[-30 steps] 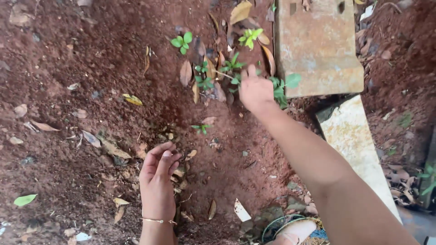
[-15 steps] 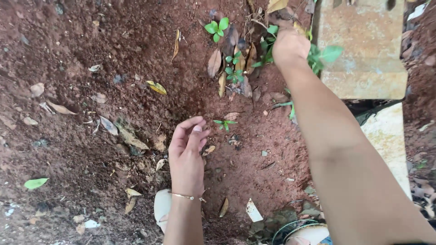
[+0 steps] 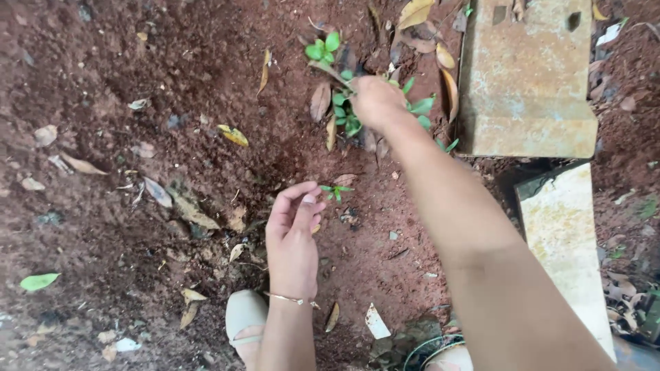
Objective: Picking up small pieces of debris and rocks from the ground and then weeding small plants.
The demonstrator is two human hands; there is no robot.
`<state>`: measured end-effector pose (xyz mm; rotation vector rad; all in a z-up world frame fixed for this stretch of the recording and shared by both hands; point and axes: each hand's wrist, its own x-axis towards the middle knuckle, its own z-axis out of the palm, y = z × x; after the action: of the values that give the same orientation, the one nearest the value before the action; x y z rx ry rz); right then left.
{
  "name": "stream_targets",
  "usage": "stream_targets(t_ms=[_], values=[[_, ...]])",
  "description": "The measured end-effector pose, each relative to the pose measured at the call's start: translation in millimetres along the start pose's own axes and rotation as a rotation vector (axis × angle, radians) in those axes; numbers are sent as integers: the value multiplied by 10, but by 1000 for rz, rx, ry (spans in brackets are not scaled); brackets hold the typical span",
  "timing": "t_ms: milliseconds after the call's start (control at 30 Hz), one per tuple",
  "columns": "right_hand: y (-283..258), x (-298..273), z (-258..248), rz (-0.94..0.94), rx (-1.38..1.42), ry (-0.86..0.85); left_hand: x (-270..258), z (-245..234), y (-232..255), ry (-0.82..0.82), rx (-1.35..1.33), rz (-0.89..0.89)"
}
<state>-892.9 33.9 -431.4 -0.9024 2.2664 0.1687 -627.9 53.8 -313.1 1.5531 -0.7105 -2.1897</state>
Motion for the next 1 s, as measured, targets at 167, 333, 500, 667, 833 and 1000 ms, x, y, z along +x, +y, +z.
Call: stream_targets(t_ms=[167,333,500,667,833,1000], values=[[-249,-220,-46,-158,103,158,13,-7,103,16,-29,7],[-780,-162,-324,-147,-372,214,-29,44,215,20,11,4],[-591,347,-90,-97,-393,255,29,-39,217,35,30,30],[-486,-183,-550,8,-168,246,8,-99,208,25,3,58],[-366,-376,-277,178,-237,-144,-50,-98,160,49,-13,20],[84,-109,502,26,-110,-52,-87,-46,124,7,-3,16]])
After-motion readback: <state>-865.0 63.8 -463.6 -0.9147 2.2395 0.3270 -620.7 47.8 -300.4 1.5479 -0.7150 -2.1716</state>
